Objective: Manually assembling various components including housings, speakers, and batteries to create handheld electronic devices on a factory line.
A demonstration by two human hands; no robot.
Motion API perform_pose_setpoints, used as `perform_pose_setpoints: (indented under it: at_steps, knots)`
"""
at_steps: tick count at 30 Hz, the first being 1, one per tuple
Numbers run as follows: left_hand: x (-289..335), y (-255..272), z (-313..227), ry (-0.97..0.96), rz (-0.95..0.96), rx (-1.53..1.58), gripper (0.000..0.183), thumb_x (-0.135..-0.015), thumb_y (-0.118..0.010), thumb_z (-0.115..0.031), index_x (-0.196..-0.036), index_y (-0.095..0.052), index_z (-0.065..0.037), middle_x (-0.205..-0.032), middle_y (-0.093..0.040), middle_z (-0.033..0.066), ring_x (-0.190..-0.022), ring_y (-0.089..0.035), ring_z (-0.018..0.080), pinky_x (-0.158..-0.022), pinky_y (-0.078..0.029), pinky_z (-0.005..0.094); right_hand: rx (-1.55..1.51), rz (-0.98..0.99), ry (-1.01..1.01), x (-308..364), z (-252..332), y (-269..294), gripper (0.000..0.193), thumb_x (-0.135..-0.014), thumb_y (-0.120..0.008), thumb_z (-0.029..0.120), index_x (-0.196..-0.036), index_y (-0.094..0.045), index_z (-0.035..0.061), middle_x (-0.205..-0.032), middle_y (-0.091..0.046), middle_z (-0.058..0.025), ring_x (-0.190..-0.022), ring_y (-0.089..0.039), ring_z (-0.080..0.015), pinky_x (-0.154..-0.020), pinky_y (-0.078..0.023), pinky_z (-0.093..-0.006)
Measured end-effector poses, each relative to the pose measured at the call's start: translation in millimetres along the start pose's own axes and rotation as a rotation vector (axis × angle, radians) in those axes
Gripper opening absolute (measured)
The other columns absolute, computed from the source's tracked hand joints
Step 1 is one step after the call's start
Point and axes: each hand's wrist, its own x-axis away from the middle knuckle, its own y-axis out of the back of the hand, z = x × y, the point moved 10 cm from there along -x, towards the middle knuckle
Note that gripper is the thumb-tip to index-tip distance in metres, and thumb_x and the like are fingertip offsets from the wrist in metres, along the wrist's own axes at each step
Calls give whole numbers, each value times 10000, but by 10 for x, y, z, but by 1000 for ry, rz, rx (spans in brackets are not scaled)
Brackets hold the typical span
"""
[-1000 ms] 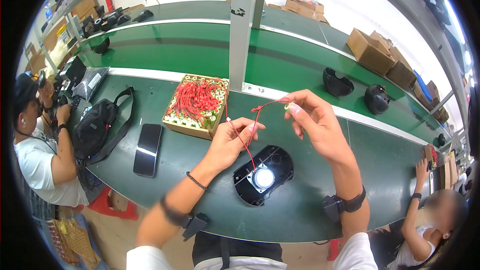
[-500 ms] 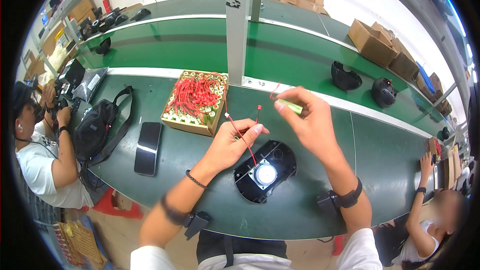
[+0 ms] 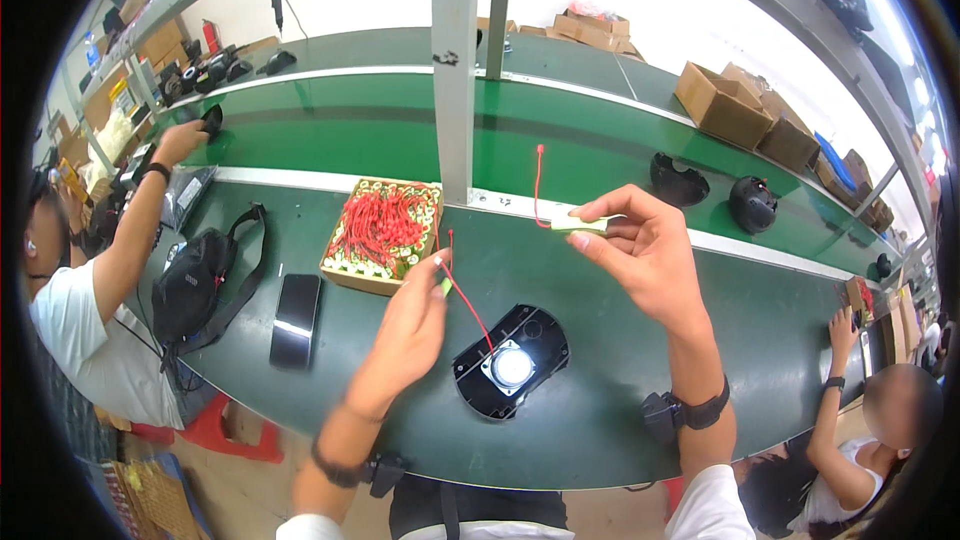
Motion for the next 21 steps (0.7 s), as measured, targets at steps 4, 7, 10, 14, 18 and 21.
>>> perform_pose_setpoints:
  at_steps: [4, 7, 10, 14, 18, 21]
  knots:
    - [619, 150, -367, 97, -84, 124, 580, -1066, -551, -153, -1578, -343, 25, -1585, -444, 218, -1494, -428, 329, -1202, -382, 458, -121, 47, 53, 16, 147, -4, 243, -939, -780, 35, -1151, -683, -36, -1100, -750, -133, -1021, -728, -154, -909, -607, -292]
    - [939, -101, -470, 153, -16, 220, 908, -952, -761, -249, -1623, -210, 19, -1575, -415, 234, -1513, -388, 369, -1204, -379, 528, -302, 95, -17, -47, 85, -65, 357, -941, -796, 68, -1256, -679, -52, -1173, -738, -150, -1043, -723, -179, -940, -603, -312]
    - [956, -384, -321, 191, 79, 188, 1302, -709, -973, -285, -1650, -111, -28, -1605, -360, 286, -1509, -387, 378, -1229, -349, 521, -329, 114, 68, -11, 154, -31, 344, -959, -769, 53, -1272, -678, -54, -1211, -728, -146, -1084, -712, -181, -968, -594, -325]
    - [665, -476, -255, 68, 211, 7, 1263, -718, -947, -226, -1632, -103, -7, -1604, -370, 293, -1483, -420, 384, -1251, -330, 469, -302, 201, 20, 42, 152, -36, 454, -932, -783, 47, -1352, -634, -41, -1288, -705, -143, -1152, -706, -210, -1016, -580, -343]
    - [401, -558, -275, -28, 336, 86, 1184, -745, -891, -194, -1624, -120, -8, -1623, -354, 278, -1525, -370, 376, -1272, -299, 454, -349, 217, 57, 201, 215, -82, 424, -984, -724, 31, -1385, -617, -53, -1321, -676, -142, -1171, -691, -195, -1018, -569, -336]
    - [268, -618, -216, -42, 502, 80, 1172, -754, -900, -225, -1629, -147, -21, -1640, -329, 244, -1557, -315, 361, -1288, -262, 449, -201, 236, -34, 377, 28, -112, 357, -1014, -686, 35, -1357, -628, -42, -1301, -680, -127, -1193, -693, -201, -1055, -542, -340]
